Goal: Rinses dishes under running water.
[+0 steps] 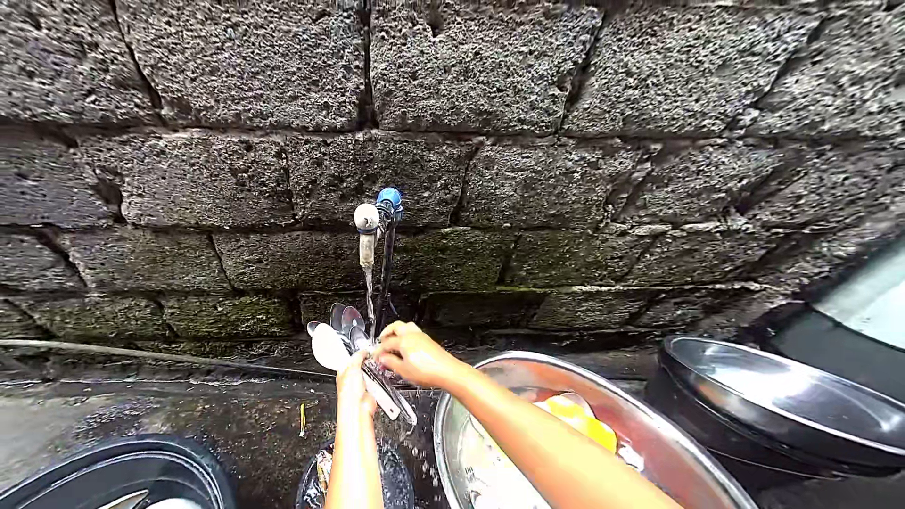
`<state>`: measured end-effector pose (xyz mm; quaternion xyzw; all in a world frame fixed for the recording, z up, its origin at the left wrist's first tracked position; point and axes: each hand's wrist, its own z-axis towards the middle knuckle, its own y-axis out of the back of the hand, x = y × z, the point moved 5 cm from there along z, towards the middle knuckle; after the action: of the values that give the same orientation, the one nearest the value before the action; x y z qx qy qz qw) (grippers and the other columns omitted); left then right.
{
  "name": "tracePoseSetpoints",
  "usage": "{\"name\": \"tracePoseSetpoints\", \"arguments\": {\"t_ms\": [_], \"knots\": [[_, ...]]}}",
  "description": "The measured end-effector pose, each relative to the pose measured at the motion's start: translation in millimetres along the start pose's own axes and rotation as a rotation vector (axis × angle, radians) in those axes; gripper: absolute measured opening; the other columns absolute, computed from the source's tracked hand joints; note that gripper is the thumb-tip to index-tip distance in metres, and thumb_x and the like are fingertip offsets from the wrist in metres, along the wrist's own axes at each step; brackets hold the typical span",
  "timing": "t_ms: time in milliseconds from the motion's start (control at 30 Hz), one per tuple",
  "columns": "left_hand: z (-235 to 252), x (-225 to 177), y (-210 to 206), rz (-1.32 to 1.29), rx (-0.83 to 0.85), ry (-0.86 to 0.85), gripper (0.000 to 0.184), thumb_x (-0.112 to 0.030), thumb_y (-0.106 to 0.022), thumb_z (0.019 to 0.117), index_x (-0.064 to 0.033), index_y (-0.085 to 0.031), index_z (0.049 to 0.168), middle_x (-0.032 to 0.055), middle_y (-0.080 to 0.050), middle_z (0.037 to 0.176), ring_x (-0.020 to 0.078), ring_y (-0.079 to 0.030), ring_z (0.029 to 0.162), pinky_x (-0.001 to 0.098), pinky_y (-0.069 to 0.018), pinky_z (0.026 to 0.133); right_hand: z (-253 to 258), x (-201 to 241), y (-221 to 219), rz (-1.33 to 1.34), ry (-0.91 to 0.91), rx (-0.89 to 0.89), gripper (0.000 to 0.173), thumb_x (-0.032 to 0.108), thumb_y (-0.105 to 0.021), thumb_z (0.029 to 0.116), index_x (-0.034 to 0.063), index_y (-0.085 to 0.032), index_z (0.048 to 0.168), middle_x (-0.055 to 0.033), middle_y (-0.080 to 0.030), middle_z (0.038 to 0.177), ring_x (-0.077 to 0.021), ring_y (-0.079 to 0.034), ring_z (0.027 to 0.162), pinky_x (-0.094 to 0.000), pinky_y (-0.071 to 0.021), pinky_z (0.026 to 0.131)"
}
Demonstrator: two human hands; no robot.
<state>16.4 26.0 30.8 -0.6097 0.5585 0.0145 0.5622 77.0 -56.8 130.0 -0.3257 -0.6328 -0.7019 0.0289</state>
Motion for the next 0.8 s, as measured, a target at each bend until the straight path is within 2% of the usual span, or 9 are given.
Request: {"name": "tracePoseSetpoints", "arguments": {"t_ms": [100, 167, 233, 300, 367, 433, 600, 700, 800], "knots": [[-6.7, -2.3, -7.2, -0.029, 0.036, 0.022, 0.011, -0.01, -0.049, 0.1058, -0.0038, -0.056, 0.111, 0.0069, -0.066, 0.082, 0.0115, -0.066, 0.067, 0.025, -0.0574, 0.061, 24.1, 10.0, 18.5, 0.163, -0.13, -0.172, 0.029, 0.019, -0.071, 0.0974, -0.0005, -0.066, 0.119, -0.0224, -0.062, 0.122, -0.0355, -0.062, 0.112, -0.0514, -0.0507, 0.097], [-11.1, -5.1, -13.0, -0.02, 0.08, -0.028, 0.01, -0.008, -0.045, 0.1066, -0.0058, -0.055, 0.105, 0.0047, -0.061, 0.074, 0.0105, -0.061, 0.059, 0.0247, -0.0547, 0.055, 38.5, 18.6, 16.8, 0.203, -0.2, -0.118, 0.048, 0.023, -0.081, 0.0895, -0.0026, -0.057, 0.122, -0.0245, -0.061, 0.117, -0.0371, -0.063, 0.107, -0.0539, -0.0515, 0.093], [-15.0, -10.6, -15.0, -0.057, 0.095, -0.048, 0.014, -0.009, -0.045, 0.1068, -0.0094, -0.055, 0.097, 0.001, -0.058, 0.069, 0.0075, -0.057, 0.054, 0.0209, -0.0523, 0.051, 49.8, 25.7, 14.3, 0.171, -0.2, -0.056, 0.043, 0.027, -0.081, 0.0901, -0.0039, -0.06, 0.11, -0.0228, -0.063, 0.106, -0.035, -0.063, 0.098, -0.0532, -0.0507, 0.087], [-15.1, -14.2, -13.0, -0.108, 0.1, -0.052, 0.015, -0.011, -0.049, 0.1065, -0.0083, -0.058, 0.095, 0.0009, -0.06, 0.071, 0.0068, -0.057, 0.054, 0.0192, -0.0518, 0.051, 57.5, 31.9, 16.6, 0.088, -0.132, -0.033, 0.031, 0.024, -0.074, 0.0962, -0.0041, -0.064, 0.102, -0.0219, -0.064, 0.101, -0.0344, -0.063, 0.095, -0.0531, -0.0499, 0.086], [-13.0, -15.2, -7.8, -0.126, 0.082, -0.05, 0.011, -0.008, -0.054, 0.104, -0.0058, -0.061, 0.097, 0.0026, -0.064, 0.075, 0.0075, -0.06, 0.058, 0.0195, -0.0522, 0.054, 60.7, 37.6, 22.9, 0.076, -0.115, -0.062, 0.026, 0.018, -0.062, 0.1035, -0.0048, -0.065, 0.116, -0.0236, -0.067, 0.108, -0.0359, -0.067, 0.099, -0.054, -0.0524, 0.091], [-11.3, -13.6, -2.0, -0.086, 0.045, -0.035, 0.005, -0.006, -0.056, 0.1027, -0.0039, -0.06, 0.104, 0.0049, -0.069, 0.08, 0.008, -0.063, 0.061, 0.0199, -0.0526, 0.054, 63.8, 40.1, 27.9, 0.173, -0.105, -0.139, 0.028, 0.013, -0.046, 0.11, -0.0032, -0.057, 0.129, -0.0192, -0.069, 0.104, -0.0284, -0.072, 0.087, -0.0454, -0.0596, 0.083], [-6.8, -2.0, 7.5, 0.051, 0.001, 0.038, 0.012, -0.01, -0.053, 0.1056, -0.0008, -0.056, 0.113, 0.0086, -0.069, 0.087, 0.0101, -0.062, 0.063, 0.0216, -0.0506, 0.055, 62.2, 56.8, 41.6, 0.378, 0.026, -0.182, 0.035, 0.001, -0.033, 0.11, -0.0008, -0.055, 0.137, -0.0192, -0.066, 0.127, -0.0252, -0.071, 0.101, -0.0414, -0.0589, 0.082], [-5.6, 6.2, 7.7, 0.036, -0.009, 0.086, 0.018, -0.014, -0.048, 0.1083, 0.0001, -0.052, 0.118, 0.0119, -0.07, 0.09, 0.0119, -0.066, 0.067, 0.022, -0.0527, 0.058, 63.8, 52.7, 44.1, 0.371, 0.064, -0.302, 0.025, 0.012, -0.051, 0.108, 0.0009, -0.067, 0.124, -0.0108, -0.074, 0.097, -0.0121, -0.066, 0.068, -0.0278, -0.0516, 0.059], [-3.2, 8.3, 4.2, 0.024, -0.002, 0.105, 0.022, -0.016, -0.043, 0.1096, 0.0021, -0.052, 0.119, 0.0153, -0.069, 0.091, 0.0164, -0.068, 0.071, 0.0258, -0.0552, 0.06, 65.0, 48.6, 47.4, 0.38, -0.007, -0.365, 0.034, 0.029, -0.058, 0.1063, -0.0009, -0.068, 0.12, -0.0071, -0.067, 0.071, -0.0115, -0.056, 0.05, -0.0278, -0.0493, 0.051]]}}
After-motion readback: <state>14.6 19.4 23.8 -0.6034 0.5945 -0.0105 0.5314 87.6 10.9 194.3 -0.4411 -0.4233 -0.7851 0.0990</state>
